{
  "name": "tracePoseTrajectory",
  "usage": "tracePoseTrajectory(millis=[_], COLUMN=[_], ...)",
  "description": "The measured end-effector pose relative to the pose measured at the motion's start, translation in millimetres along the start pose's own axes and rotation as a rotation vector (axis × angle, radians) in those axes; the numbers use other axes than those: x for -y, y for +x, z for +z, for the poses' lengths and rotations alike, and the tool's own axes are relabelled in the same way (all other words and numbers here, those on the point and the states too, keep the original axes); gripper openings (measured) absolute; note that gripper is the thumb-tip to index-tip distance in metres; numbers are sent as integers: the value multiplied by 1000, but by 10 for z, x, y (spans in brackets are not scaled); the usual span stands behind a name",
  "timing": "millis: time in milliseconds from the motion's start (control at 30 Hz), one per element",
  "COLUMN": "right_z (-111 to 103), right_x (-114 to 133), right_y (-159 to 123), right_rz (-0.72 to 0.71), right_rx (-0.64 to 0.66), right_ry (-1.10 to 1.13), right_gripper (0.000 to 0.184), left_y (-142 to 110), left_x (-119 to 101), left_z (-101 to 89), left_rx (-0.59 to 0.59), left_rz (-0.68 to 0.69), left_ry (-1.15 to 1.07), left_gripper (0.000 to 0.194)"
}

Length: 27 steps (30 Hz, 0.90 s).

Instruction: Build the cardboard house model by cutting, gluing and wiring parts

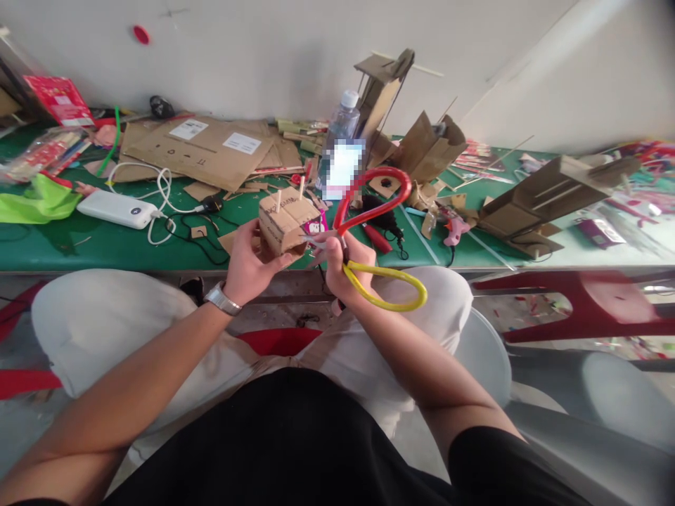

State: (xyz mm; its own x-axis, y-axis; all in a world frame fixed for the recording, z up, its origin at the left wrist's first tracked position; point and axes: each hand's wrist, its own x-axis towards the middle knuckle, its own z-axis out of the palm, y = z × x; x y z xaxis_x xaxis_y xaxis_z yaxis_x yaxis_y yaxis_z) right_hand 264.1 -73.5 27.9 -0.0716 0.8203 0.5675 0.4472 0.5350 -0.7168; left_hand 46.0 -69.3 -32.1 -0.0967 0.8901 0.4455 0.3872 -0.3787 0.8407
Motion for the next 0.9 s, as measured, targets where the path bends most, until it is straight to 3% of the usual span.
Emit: tracePoseTrajectory(millis=[133, 233, 367, 533, 900], right_z=[-78, -133, -155, -118, -85], right_x=[-6, -65, -188, -299, -365], right_y=[51, 138, 235, 262, 252], right_rz=[-52, -60, 116, 321, 339], right_rx=[-114, -157, -132, -92, -40], right_ry=[123, 157, 272, 379, 300], right_gripper=[53, 57, 68, 64, 66], left_y=[107, 168, 198, 242, 329], left_x=[172, 255, 297, 349, 288], left_z=[-65, -105, -163, -235, -292], left_rx=[13, 58, 102, 139, 56], left_rz=[-18, -50, -51, -8, -56], left_ry=[-135, -229, -258, -189, 18], left_gripper=[91, 88, 80, 83, 63])
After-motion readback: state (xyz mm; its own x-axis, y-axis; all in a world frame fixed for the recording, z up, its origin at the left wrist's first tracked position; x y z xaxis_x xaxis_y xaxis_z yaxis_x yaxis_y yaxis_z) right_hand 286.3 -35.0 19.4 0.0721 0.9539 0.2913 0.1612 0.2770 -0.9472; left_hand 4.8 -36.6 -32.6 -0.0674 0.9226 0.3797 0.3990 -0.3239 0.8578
